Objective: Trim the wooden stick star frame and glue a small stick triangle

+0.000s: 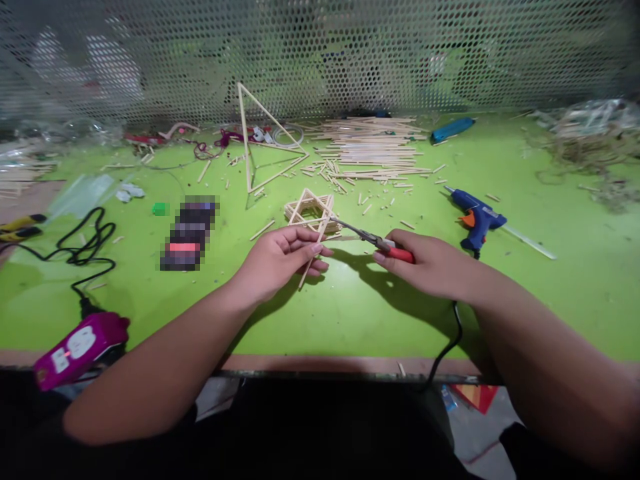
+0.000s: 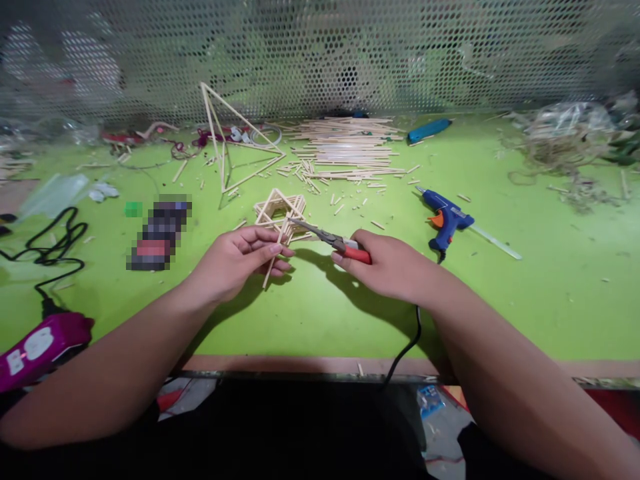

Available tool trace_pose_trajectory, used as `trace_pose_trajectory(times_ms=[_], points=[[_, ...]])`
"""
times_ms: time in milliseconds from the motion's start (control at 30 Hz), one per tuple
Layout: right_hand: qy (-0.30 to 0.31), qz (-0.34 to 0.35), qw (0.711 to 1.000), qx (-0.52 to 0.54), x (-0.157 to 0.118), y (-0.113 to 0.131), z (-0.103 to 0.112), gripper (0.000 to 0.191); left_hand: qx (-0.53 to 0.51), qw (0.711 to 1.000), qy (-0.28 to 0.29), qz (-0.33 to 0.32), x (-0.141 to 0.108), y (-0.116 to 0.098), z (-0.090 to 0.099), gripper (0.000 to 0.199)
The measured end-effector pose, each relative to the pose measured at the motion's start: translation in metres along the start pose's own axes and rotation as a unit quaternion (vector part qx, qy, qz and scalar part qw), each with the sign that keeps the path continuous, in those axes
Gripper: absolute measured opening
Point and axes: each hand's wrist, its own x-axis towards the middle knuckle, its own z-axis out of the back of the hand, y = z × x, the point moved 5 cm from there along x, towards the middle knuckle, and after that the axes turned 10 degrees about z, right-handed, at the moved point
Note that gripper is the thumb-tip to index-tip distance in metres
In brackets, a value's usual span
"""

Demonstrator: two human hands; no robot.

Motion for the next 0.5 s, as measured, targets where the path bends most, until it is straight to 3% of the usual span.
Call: trace_pose_trajectory(times_ms=[500], points=[[0.000,0.016,1.000,-0.014,-0.0002,0.0073,-0.0015,0.047,0.045,0.999,0.024,-0.015,0.0013,-0.0032,-0.0024,0.036]])
